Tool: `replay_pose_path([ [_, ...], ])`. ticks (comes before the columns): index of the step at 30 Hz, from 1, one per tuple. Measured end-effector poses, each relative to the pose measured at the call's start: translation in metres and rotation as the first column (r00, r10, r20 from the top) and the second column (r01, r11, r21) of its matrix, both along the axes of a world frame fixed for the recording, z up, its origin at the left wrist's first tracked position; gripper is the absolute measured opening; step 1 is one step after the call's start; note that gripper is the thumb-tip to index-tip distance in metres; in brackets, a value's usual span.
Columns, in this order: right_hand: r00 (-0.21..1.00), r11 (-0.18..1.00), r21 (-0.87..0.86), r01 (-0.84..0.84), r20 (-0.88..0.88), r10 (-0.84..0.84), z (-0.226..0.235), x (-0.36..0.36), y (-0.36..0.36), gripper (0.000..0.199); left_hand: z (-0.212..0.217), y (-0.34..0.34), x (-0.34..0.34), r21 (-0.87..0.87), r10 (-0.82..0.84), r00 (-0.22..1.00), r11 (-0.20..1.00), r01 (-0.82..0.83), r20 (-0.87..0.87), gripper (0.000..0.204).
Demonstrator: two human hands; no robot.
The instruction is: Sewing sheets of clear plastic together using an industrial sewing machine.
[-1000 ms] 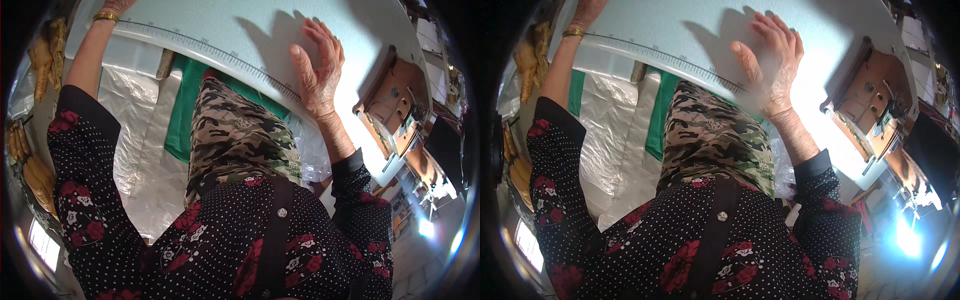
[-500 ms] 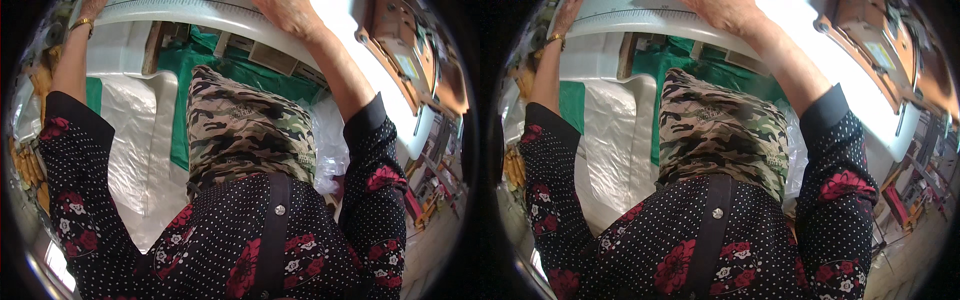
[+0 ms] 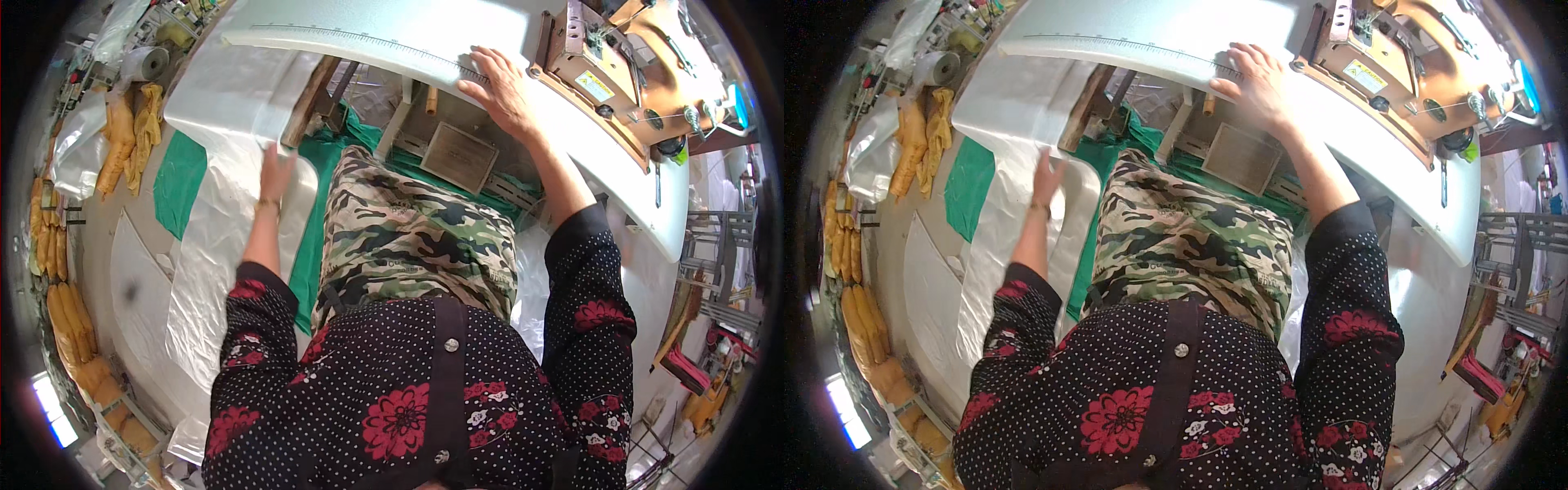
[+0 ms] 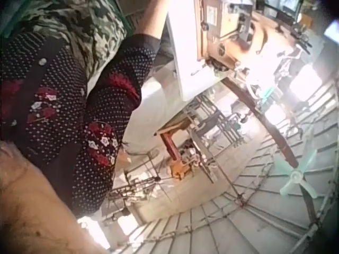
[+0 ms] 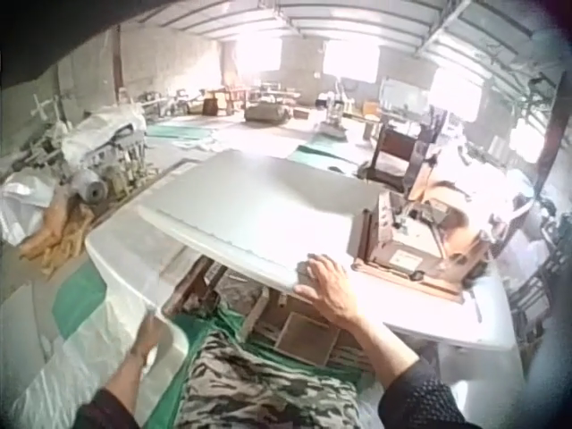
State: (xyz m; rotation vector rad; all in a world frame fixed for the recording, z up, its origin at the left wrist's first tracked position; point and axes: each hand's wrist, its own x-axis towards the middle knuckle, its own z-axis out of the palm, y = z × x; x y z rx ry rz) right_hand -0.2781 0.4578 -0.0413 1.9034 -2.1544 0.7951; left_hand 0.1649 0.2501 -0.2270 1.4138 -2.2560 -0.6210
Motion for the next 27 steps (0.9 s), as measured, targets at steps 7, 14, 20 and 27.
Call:
replay_pose_path([
  [7,0.994,0.995,0.033,0.092,0.048,-0.094,0.002,-0.023,0.039,0.058,-0.129,0.172,0.139,0.334,0.274,0.956,0.896,-0.294,0.105,0.041],
  [14,0.982,0.994,0.015,0.104,-0.159,-0.101,0.026,-0.017,0.024,0.037,-0.138,0.154,0.167,0.567,0.453,0.891,0.741,-0.359,-0.028,0.031],
  [20,0.981,0.998,0.032,0.052,-0.191,-0.045,0.043,-0.007,0.033,0.033,-0.070,0.036,0.121,0.085,0.366,0.931,0.927,-0.366,0.022,0.022],
  [27,0.975,0.992,0.096,0.081,-0.213,-0.059,0.042,-0.010,0.042,0.039,-0.037,-0.093,0.053,-0.164,0.451,0.890,0.885,-0.435,0.075,0.029],
])
